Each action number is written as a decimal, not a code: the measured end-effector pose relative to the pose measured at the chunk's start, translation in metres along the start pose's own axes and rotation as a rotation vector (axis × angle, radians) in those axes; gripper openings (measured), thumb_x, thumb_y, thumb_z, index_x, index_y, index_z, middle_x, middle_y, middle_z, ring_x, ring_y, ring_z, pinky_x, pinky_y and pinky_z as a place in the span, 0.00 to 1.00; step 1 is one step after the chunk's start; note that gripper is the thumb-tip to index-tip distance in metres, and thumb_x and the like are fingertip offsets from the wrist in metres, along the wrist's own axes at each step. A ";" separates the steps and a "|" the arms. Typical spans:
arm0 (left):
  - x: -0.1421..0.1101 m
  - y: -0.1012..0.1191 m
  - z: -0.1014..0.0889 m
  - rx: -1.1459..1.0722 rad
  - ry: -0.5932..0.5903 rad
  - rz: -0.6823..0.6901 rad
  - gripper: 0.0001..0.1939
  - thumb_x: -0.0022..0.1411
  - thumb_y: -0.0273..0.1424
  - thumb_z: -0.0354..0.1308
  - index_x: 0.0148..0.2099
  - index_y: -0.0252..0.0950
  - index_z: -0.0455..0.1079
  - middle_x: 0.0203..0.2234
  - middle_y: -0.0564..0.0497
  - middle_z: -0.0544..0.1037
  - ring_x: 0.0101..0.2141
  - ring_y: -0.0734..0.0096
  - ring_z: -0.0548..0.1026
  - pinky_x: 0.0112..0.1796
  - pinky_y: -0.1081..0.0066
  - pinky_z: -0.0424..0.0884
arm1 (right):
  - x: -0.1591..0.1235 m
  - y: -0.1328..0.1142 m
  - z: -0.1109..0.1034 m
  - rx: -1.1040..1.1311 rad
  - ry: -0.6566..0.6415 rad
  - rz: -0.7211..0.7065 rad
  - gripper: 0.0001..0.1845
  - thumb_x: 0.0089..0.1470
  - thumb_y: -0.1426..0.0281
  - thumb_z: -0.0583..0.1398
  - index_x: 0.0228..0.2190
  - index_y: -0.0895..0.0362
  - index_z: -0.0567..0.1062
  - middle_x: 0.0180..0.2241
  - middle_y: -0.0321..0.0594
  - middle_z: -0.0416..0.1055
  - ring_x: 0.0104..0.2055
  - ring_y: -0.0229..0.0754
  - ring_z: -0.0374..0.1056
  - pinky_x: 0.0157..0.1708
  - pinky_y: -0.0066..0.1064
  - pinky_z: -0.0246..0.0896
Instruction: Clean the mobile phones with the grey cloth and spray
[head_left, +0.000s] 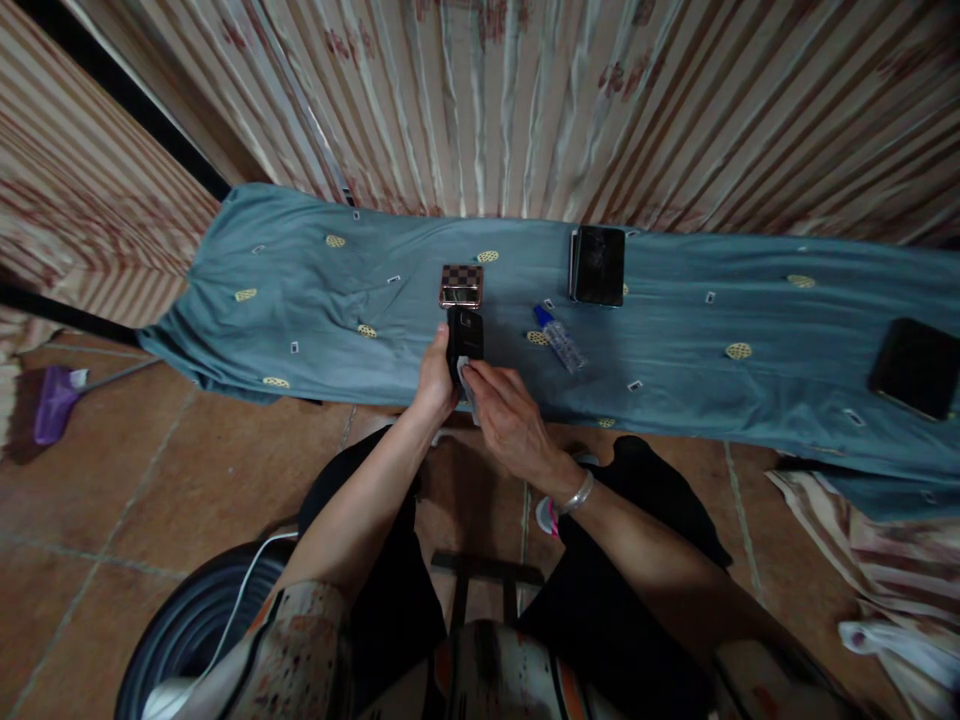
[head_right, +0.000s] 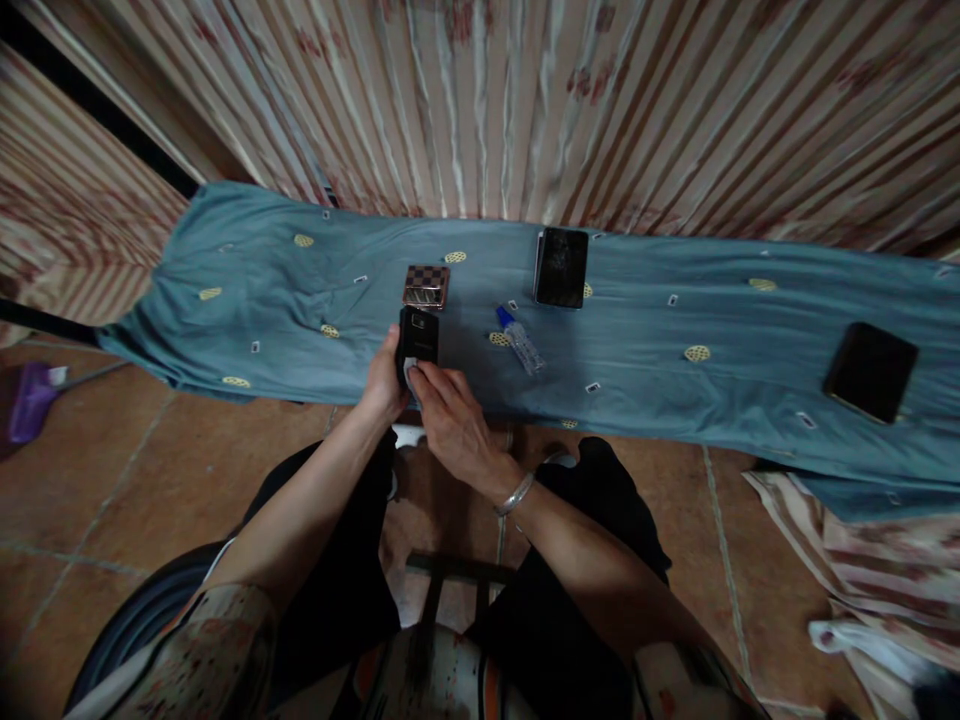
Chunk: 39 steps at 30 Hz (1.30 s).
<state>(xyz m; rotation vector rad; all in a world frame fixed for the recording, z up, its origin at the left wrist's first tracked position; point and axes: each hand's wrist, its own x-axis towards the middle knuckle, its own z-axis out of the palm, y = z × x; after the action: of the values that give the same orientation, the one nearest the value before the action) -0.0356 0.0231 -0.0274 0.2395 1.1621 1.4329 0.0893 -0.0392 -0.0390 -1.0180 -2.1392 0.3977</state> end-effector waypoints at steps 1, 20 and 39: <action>-0.001 -0.001 0.001 -0.006 0.000 -0.002 0.17 0.68 0.44 0.59 0.37 0.35 0.75 0.24 0.54 0.76 0.29 0.72 0.74 0.37 0.72 0.71 | 0.000 0.000 0.000 -0.002 0.007 -0.009 0.27 0.67 0.77 0.48 0.63 0.61 0.70 0.60 0.53 0.72 0.60 0.51 0.68 0.62 0.48 0.66; -0.011 -0.022 0.002 0.015 -0.049 0.057 0.10 0.68 0.30 0.57 0.35 0.35 0.77 0.34 0.52 0.82 0.48 0.71 0.79 0.58 0.70 0.68 | 0.013 0.017 -0.008 -0.012 -0.009 0.069 0.29 0.67 0.77 0.47 0.65 0.58 0.68 0.63 0.51 0.70 0.63 0.52 0.66 0.64 0.52 0.64; -0.016 -0.031 -0.001 0.080 -0.156 0.065 0.10 0.67 0.33 0.59 0.42 0.35 0.80 0.48 0.46 0.84 0.62 0.63 0.73 0.65 0.63 0.63 | 0.017 0.032 -0.010 -0.026 0.026 0.147 0.31 0.64 0.79 0.48 0.65 0.56 0.68 0.63 0.48 0.71 0.63 0.51 0.66 0.66 0.54 0.62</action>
<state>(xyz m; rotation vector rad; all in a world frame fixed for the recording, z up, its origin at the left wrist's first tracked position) -0.0121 0.0021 -0.0434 0.4405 1.0933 1.3996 0.1069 -0.0056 -0.0411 -1.1927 -2.0580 0.4257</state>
